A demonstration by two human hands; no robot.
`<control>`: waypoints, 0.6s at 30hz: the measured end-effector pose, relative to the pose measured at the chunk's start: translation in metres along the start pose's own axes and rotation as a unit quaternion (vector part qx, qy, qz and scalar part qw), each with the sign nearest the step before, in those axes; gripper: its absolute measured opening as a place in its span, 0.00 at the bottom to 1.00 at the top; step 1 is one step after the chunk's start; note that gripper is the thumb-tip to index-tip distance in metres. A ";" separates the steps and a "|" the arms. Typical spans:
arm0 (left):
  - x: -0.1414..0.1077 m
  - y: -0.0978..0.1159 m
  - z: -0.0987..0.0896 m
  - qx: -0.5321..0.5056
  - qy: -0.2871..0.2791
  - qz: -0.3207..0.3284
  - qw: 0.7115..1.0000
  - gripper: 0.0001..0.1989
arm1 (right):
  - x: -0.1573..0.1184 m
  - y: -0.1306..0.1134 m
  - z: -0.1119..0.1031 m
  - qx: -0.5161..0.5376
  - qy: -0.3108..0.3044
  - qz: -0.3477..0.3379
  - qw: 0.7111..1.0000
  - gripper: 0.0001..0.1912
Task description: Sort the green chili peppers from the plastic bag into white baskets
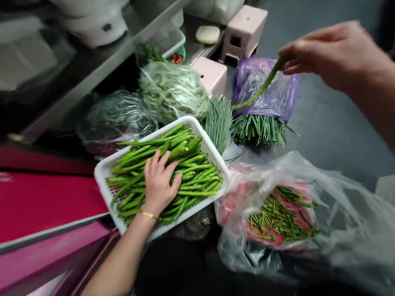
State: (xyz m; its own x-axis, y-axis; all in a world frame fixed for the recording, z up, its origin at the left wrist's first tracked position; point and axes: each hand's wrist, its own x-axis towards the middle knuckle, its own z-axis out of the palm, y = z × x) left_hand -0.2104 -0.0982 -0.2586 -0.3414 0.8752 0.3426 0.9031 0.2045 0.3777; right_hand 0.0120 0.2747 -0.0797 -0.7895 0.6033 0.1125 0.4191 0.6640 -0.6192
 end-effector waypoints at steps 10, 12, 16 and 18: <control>-0.090 -0.017 -0.099 -0.166 0.138 -0.176 0.960 0.14 | -0.086 -0.145 0.199 0.108 -0.137 0.209 0.962 0.19; -0.127 -0.010 -0.107 -0.194 0.102 -0.187 0.958 0.13 | -0.108 -0.142 0.209 0.015 -0.168 0.178 0.969 0.20; -0.178 -0.002 -0.091 -0.290 0.012 -0.311 0.905 0.11 | -0.143 -0.137 0.180 -0.154 -0.143 0.042 0.977 0.18; -0.193 -0.005 -0.071 -0.394 -0.078 -0.439 0.803 0.12 | -0.146 -0.131 0.166 -0.178 -0.115 0.031 0.977 0.17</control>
State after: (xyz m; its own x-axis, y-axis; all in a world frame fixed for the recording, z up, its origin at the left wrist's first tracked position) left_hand -0.1677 -0.2995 -0.2660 -0.6641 0.6022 -0.4432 -0.1355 0.4860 0.8634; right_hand -0.0022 0.0265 -0.1445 -0.8198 0.5602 -0.1190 0.5670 0.7647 -0.3061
